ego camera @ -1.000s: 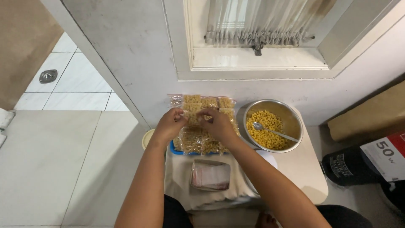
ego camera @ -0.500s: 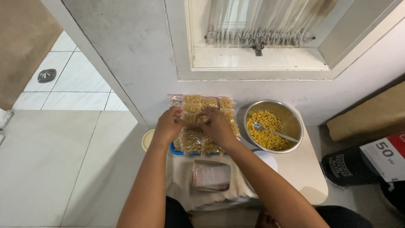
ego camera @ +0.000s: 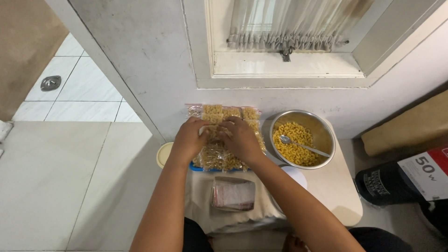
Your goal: Packaging small portions of pasta into plastic bags using a spoon and a digital scale.
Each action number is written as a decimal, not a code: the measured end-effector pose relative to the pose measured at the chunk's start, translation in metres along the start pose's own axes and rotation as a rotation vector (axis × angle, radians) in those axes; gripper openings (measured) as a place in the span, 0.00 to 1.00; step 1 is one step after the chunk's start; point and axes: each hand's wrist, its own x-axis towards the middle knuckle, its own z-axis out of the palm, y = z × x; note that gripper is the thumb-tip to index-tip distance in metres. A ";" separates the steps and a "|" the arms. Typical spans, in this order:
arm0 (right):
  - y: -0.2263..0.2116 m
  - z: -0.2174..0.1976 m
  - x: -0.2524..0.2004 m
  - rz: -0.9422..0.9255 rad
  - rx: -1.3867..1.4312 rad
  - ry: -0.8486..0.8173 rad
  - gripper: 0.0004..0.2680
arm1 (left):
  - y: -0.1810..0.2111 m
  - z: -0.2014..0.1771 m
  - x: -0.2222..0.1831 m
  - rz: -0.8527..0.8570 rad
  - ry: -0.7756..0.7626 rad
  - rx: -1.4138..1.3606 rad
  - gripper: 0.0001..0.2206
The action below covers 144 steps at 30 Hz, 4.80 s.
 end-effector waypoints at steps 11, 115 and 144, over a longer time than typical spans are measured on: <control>0.018 0.020 0.005 -0.132 -0.104 0.097 0.11 | -0.015 0.016 0.010 0.012 -0.053 0.031 0.15; 0.063 -0.051 -0.148 -0.100 0.236 0.496 0.06 | 0.113 0.109 -0.078 0.036 -0.185 -0.680 0.45; 0.068 -0.049 -0.151 0.097 0.352 0.480 0.07 | 0.113 0.101 -0.074 0.024 -0.175 -0.663 0.42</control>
